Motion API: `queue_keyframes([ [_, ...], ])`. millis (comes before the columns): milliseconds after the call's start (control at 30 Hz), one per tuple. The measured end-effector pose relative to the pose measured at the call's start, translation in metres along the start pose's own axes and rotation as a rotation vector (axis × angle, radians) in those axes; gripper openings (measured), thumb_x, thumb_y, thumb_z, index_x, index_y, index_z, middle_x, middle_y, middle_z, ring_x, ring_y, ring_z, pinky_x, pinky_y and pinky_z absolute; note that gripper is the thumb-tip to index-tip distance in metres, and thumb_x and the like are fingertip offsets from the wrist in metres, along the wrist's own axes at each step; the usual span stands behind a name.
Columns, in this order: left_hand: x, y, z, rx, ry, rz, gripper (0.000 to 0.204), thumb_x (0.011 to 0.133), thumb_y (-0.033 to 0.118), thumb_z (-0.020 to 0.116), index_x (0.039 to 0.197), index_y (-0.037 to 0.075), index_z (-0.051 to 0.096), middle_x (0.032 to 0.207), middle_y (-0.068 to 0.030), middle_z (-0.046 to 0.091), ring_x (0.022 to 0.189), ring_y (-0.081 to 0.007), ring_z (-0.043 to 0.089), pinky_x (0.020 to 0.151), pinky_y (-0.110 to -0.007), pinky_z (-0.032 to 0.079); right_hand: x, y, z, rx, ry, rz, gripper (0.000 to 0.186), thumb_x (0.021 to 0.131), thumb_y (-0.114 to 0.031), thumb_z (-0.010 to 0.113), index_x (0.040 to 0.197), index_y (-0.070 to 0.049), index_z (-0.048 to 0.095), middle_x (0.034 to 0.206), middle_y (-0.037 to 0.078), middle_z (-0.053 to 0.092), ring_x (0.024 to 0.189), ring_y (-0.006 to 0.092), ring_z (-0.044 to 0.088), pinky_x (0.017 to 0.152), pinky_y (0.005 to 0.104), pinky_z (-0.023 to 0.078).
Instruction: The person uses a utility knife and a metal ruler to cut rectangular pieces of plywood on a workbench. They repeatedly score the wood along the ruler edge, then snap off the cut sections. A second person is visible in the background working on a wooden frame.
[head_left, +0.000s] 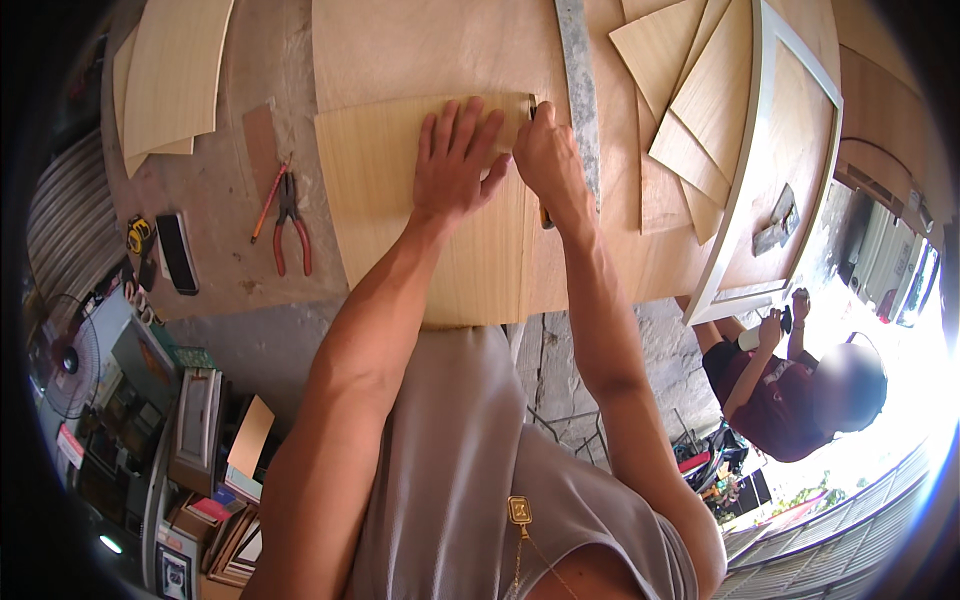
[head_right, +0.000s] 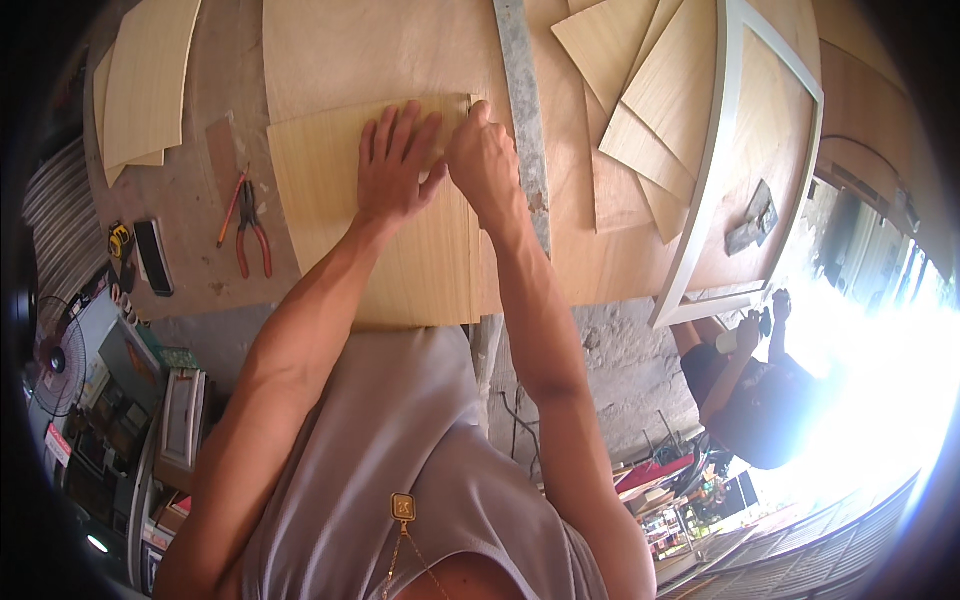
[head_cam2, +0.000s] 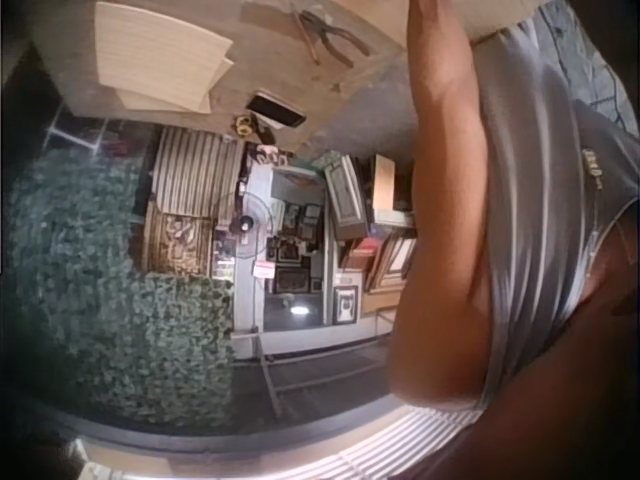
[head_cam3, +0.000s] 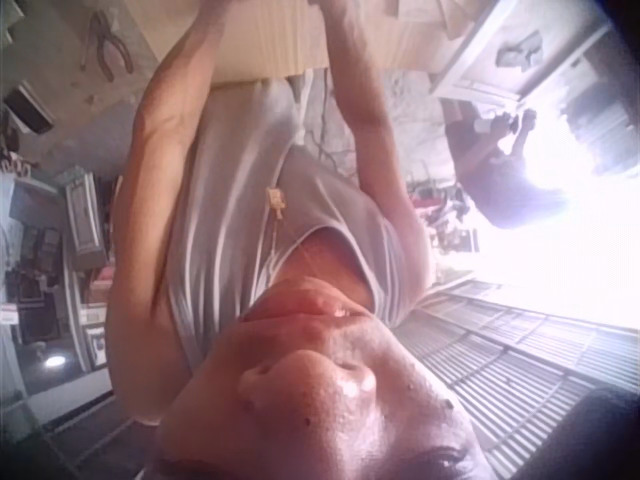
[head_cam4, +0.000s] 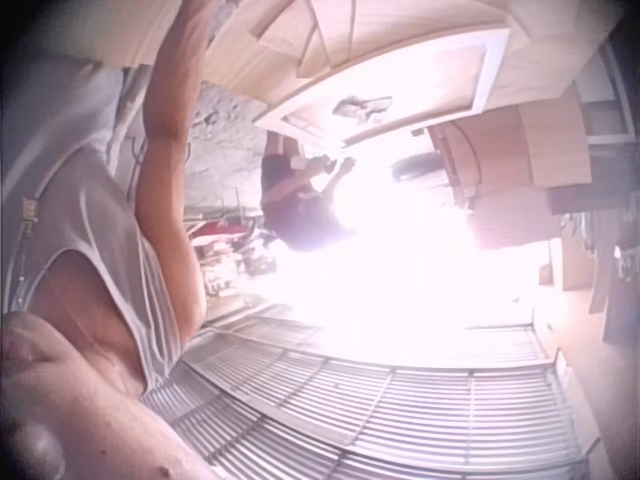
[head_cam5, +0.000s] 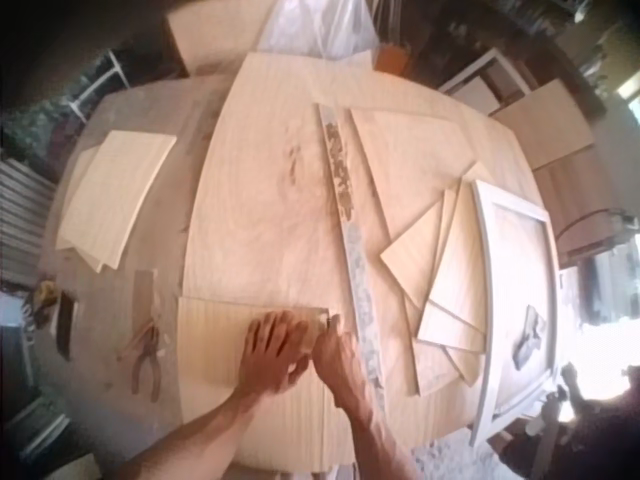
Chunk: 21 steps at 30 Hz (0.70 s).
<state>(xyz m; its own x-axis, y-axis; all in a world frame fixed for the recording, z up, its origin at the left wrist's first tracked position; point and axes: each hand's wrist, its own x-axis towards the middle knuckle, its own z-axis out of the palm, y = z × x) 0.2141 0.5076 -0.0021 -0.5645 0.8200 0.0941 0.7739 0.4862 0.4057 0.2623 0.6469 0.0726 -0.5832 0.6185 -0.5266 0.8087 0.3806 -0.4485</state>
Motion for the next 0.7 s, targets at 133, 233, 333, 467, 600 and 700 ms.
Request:
queue_keyframes([
  [133, 0.001, 0.0, 0.0, 0.019, -0.004, -0.021, 0.059, 0.089, 0.041, 0.06, 0.143, 0.023, 0.046, 0.152, -0.0068, 0.036, 0.139, -0.0316, 0.031, 0.114, -0.056, 0.021, -0.003, -0.006, -0.004, 0.035, -0.038, 0.047, 0.027, 0.097, -0.02, 0.043, 0.104, 0.006, 0.046, 0.09, 0.042, 0.059, 0.089, 0.0576, 0.058, 0.079, 0.061, 0.047],
  [233, 0.001, 0.001, 0.0, 0.012, 0.001, -0.034, 0.058, 0.088, 0.041, 0.061, 0.142, 0.025, 0.048, 0.152, -0.0043, 0.037, 0.139, -0.0292, 0.032, 0.112, -0.059, 0.02, -0.004, 0.002, 0.001, 0.028, -0.023, 0.017, 0.027, 0.091, -0.016, 0.054, 0.104, 0.007, 0.047, 0.087, 0.037, 0.063, 0.087, 0.0534, 0.063, 0.076, 0.0568, 0.051],
  [333, 0.001, 0.001, -0.001, 0.021, 0.034, -0.033, 0.057, 0.087, 0.042, 0.061, 0.141, 0.026, 0.049, 0.152, -0.0018, 0.038, 0.139, -0.0271, 0.034, 0.11, -0.063, 0.02, -0.007, 0.002, 0.002, 0.002, -0.014, 0.025, 0.033, 0.087, -0.014, 0.062, 0.104, 0.009, 0.047, 0.085, 0.035, 0.065, 0.087, 0.0516, 0.065, 0.075, 0.0546, 0.054],
  [467, -0.001, 0.001, 0.001, 0.023, 0.056, -0.034, 0.056, 0.087, 0.043, 0.062, 0.139, 0.027, 0.05, 0.151, 0.0001, 0.039, 0.138, -0.0252, 0.036, 0.107, -0.067, 0.021, -0.015, 0.0, 0.001, 0.031, -0.042, 0.036, 0.036, 0.087, -0.016, 0.063, 0.105, 0.009, 0.045, 0.085, 0.034, 0.065, 0.087, 0.0523, 0.064, 0.075, 0.0548, 0.053],
  [600, -0.001, 0.003, 0.002, 0.029, 0.102, -0.039, 0.055, 0.087, 0.046, 0.063, 0.138, 0.029, 0.052, 0.149, 0.0011, 0.042, 0.136, -0.024, 0.038, 0.105, -0.067, 0.023, -0.041, 0.024, 0.023, 0.025, 0.023, -0.012, 0.022, 0.096, -0.017, 0.047, 0.102, 0.004, 0.043, 0.08, 0.04, 0.059, 0.079, 0.0582, 0.058, 0.069, 0.0621, 0.048],
  [700, -0.001, 0.002, 0.004, 0.042, 0.103, -0.043, 0.055, 0.087, 0.048, 0.064, 0.137, 0.031, 0.052, 0.147, 0.0017, 0.043, 0.135, -0.023, 0.04, 0.105, -0.068, 0.024, -0.064, 0.027, 0.029, 0.019, -0.01, 0.04, 0.02, 0.097, -0.016, 0.046, 0.103, 0.002, 0.043, 0.079, 0.041, 0.058, 0.079, 0.0588, 0.057, 0.069, 0.0628, 0.047],
])
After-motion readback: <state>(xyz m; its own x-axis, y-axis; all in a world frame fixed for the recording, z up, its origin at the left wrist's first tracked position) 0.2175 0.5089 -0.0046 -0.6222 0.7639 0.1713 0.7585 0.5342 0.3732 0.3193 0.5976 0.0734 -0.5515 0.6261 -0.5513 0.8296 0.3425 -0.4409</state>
